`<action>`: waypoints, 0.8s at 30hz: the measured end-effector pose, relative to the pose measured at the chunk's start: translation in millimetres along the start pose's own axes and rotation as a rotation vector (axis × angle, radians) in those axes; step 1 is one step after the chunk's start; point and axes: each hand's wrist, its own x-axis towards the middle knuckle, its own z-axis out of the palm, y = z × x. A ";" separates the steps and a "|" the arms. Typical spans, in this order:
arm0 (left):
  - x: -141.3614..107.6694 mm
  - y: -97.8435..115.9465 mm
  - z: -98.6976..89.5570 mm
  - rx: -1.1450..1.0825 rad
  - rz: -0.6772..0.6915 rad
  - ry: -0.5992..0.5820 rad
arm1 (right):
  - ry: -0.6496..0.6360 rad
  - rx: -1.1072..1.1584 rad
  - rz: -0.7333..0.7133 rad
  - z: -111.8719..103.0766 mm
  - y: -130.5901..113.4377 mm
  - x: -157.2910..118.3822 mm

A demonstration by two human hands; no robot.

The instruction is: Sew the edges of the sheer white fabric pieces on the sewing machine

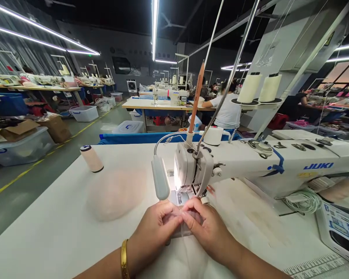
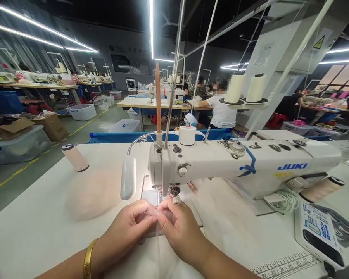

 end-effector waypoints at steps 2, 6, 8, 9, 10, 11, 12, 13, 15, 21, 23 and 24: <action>-0.6 0.7 0.3 -0.003 0.017 0.008 | 0.020 -0.011 -0.024 1.0 1.3 0.2; -2.2 4.3 1.9 -0.064 0.015 0.035 | 0.035 -0.010 -0.046 1.3 2.0 -0.3; -2.5 5.8 2.9 -0.115 0.007 0.035 | 0.038 -0.002 -0.048 1.1 1.8 -1.3; -2.4 6.5 3.5 -0.138 -0.002 0.037 | 0.039 0.000 -0.049 0.9 1.6 -2.0; -2.3 7.2 3.9 -0.152 -0.013 0.042 | 0.041 -0.001 -0.052 0.8 1.5 -2.8; -2.1 7.9 4.4 -0.157 -0.026 0.049 | 0.042 -0.007 -0.056 0.7 1.4 -3.5; -1.9 8.8 4.8 -0.153 -0.036 0.057 | 0.042 -0.016 -0.061 0.5 1.4 -4.1; -1.8 9.7 5.1 -0.146 -0.046 0.062 | 0.042 -0.026 -0.064 0.4 1.4 -4.6; -1.6 11.4 5.7 -0.152 -0.065 0.059 | 0.038 -0.043 -0.064 0.0 1.6 -5.2; -3.1 11.4 6.5 -0.333 -0.104 -0.031 | 0.033 -0.055 -0.056 -0.9 1.4 -5.0; -4.0 9.8 6.2 -0.322 -0.101 -0.040 | 0.036 -0.055 -0.042 -0.9 0.7 -5.2; -4.2 9.0 5.8 -0.301 -0.097 -0.034 | 0.038 -0.062 -0.034 -0.8 0.6 -5.3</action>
